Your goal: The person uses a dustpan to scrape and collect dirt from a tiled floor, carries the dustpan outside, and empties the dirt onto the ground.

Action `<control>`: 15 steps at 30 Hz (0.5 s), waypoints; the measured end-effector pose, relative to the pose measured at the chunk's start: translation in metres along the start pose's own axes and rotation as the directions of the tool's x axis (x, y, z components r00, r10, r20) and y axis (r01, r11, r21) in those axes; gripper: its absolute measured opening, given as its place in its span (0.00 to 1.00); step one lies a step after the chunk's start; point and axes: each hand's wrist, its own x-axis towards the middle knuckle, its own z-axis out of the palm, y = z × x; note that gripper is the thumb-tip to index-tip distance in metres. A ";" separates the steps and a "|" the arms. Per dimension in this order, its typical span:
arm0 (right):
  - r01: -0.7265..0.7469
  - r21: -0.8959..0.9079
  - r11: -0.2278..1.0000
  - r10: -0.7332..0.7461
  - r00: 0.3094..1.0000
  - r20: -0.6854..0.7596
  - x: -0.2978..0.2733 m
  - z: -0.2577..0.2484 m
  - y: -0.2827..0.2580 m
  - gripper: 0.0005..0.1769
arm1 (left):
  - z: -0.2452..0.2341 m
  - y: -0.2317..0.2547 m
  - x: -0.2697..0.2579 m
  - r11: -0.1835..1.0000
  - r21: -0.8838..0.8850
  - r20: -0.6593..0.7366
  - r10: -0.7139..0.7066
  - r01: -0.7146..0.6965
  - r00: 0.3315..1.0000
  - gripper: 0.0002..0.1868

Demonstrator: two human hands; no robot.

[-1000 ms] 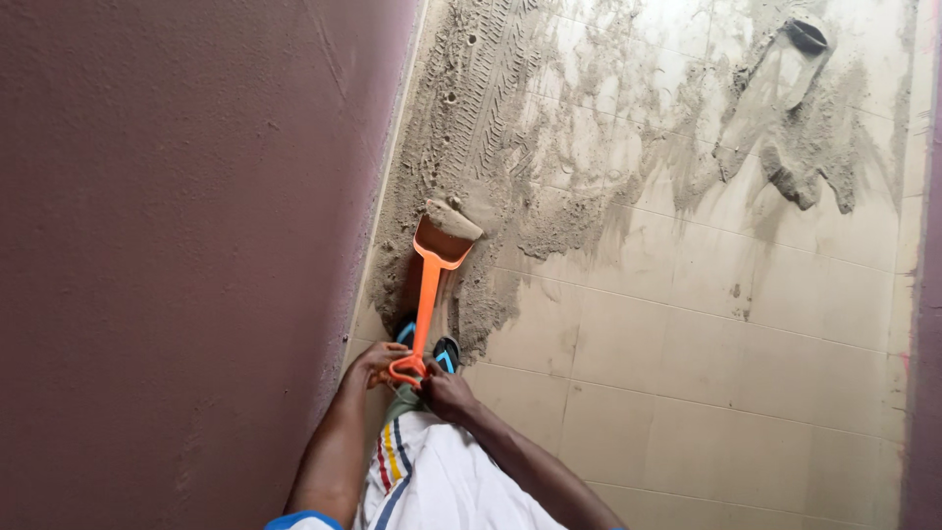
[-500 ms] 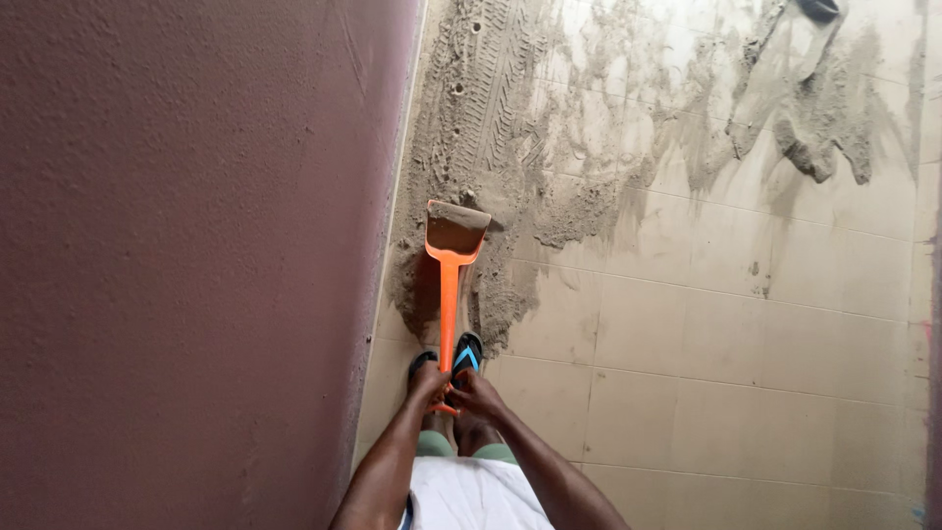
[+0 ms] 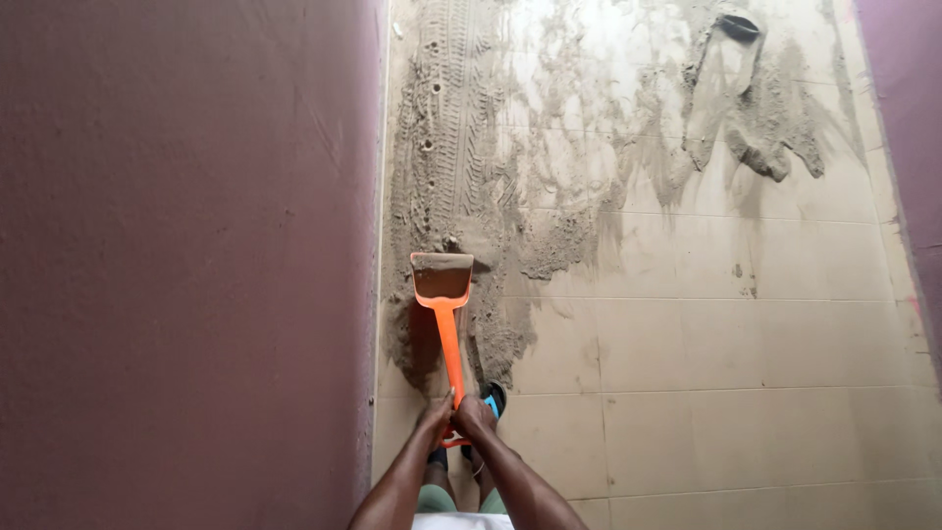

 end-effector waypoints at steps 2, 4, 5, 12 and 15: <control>-0.009 0.052 0.999 0.008 1.000 0.006 0.003 -0.007 0.000 0.23 | -0.002 0.008 0.004 0.996 0.047 0.011 0.079 -0.080 0.997 0.27; -0.021 0.102 0.995 0.020 1.000 0.014 0.008 -0.015 -0.001 0.23 | 0.000 0.018 0.012 0.985 0.057 0.033 0.160 -0.162 0.987 0.25; -0.008 0.072 0.997 0.007 1.000 0.006 0.011 -0.020 -0.001 0.23 | 0.002 0.023 0.016 0.969 0.053 0.053 0.238 -0.241 0.970 0.23; 0.043 0.012 0.999 -0.042 0.998 -0.047 0.031 -0.051 0.018 0.22 | 0.040 0.065 0.033 0.988 -0.054 0.093 0.147 -0.143 0.985 0.17; 0.122 -0.055 0.991 -0.126 0.989 -0.072 0.040 -0.073 0.034 0.20 | 0.064 0.075 0.051 0.964 -0.243 0.072 0.125 -0.104 0.990 0.15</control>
